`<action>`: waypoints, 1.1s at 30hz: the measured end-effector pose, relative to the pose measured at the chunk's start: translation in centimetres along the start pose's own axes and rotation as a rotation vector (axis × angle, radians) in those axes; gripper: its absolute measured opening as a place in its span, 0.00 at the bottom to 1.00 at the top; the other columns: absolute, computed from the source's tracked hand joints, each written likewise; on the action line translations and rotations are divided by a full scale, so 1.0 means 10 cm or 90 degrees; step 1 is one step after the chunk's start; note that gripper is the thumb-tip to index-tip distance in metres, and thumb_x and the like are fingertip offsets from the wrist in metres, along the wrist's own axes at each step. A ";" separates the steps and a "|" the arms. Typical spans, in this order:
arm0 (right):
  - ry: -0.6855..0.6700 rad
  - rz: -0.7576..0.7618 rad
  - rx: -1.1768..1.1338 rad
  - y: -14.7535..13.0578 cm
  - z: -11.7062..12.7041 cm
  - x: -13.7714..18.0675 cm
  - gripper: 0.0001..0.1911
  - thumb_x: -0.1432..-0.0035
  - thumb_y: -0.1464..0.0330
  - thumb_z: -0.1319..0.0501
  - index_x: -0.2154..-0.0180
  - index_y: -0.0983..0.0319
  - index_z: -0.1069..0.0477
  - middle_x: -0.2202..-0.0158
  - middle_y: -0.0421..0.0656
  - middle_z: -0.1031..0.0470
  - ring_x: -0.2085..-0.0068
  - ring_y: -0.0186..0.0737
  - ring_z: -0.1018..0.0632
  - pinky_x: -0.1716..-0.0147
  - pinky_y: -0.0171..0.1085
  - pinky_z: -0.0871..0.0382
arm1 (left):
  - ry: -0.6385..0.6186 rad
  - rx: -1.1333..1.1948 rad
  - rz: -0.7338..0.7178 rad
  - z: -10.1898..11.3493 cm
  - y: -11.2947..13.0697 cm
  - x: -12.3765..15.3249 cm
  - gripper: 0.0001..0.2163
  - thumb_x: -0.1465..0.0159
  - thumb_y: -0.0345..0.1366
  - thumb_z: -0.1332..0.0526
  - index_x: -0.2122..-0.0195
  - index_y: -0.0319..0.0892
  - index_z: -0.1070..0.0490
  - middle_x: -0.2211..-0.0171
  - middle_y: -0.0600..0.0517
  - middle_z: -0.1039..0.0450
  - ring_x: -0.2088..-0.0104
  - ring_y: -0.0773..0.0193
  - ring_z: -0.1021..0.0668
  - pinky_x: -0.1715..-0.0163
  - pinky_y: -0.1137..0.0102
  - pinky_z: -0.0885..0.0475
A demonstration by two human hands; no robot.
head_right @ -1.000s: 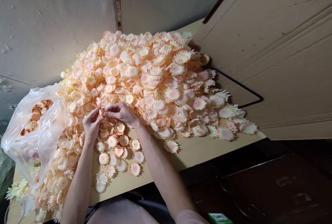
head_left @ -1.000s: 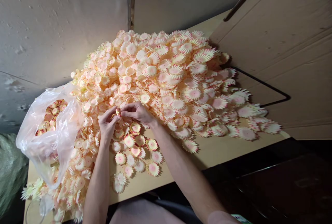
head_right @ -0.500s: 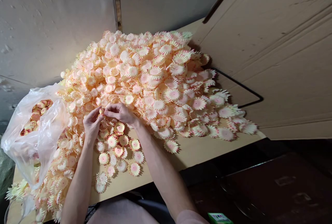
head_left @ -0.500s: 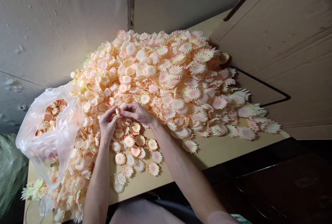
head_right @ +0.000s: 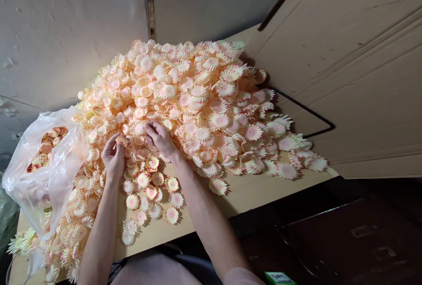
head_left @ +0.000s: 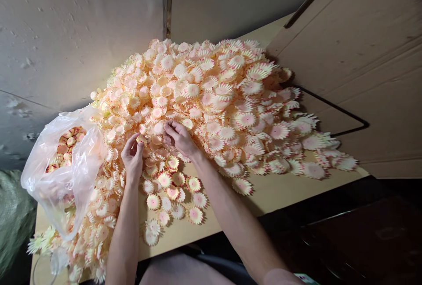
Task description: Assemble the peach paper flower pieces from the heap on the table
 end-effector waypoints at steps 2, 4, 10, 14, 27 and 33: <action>0.003 0.011 -0.008 -0.02 0.01 0.01 0.18 0.45 0.53 0.37 0.71 0.60 0.38 0.81 0.33 0.43 0.81 0.28 0.42 0.82 0.31 0.48 | 0.013 0.024 -0.009 0.01 0.02 -0.01 0.18 0.45 0.42 0.32 0.54 0.42 0.25 0.59 0.49 0.23 0.61 0.68 0.22 0.60 0.77 0.29; -0.016 0.023 0.008 -0.04 -0.02 0.03 0.20 0.46 0.53 0.37 0.76 0.61 0.38 0.81 0.33 0.44 0.81 0.27 0.42 0.81 0.32 0.47 | 0.001 0.034 0.005 0.00 0.00 0.00 0.19 0.46 0.41 0.31 0.53 0.42 0.25 0.58 0.48 0.22 0.61 0.67 0.21 0.59 0.75 0.28; -0.094 0.025 0.085 -0.04 -0.13 0.08 0.14 0.53 0.59 0.31 0.70 0.64 0.24 0.76 0.39 0.28 0.75 0.31 0.30 0.75 0.32 0.37 | -0.041 0.049 0.031 -0.03 -0.09 0.01 0.20 0.51 0.38 0.28 0.57 0.41 0.22 0.63 0.48 0.20 0.63 0.65 0.20 0.60 0.72 0.26; -0.167 -0.027 0.055 0.05 -0.22 0.10 0.14 0.52 0.61 0.31 0.66 0.65 0.23 0.77 0.38 0.28 0.80 0.28 0.33 0.81 0.31 0.40 | -0.081 0.061 0.054 -0.09 -0.10 0.02 0.19 0.52 0.37 0.27 0.58 0.42 0.21 0.63 0.48 0.20 0.65 0.65 0.20 0.61 0.72 0.26; -0.180 -0.021 0.075 0.03 -0.23 0.10 0.14 0.51 0.61 0.31 0.68 0.65 0.22 0.77 0.39 0.28 0.81 0.27 0.35 0.83 0.30 0.42 | -0.111 0.048 0.052 -0.14 -0.06 0.03 0.19 0.54 0.36 0.26 0.59 0.42 0.21 0.61 0.47 0.20 0.62 0.61 0.20 0.56 0.67 0.25; -0.185 -0.020 0.077 0.01 -0.24 0.11 0.13 0.51 0.61 0.32 0.69 0.65 0.22 0.79 0.38 0.29 0.81 0.27 0.35 0.83 0.30 0.43 | -0.113 0.049 0.050 -0.14 -0.04 0.03 0.19 0.54 0.36 0.26 0.60 0.42 0.20 0.61 0.47 0.20 0.61 0.61 0.20 0.56 0.67 0.25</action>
Point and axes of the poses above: each hand's wrist, its own x-axis away from the middle knuckle, its own z-axis out of the back of the hand, y = z × x, the point moved 7 cm from there along -x, towards the middle knuckle
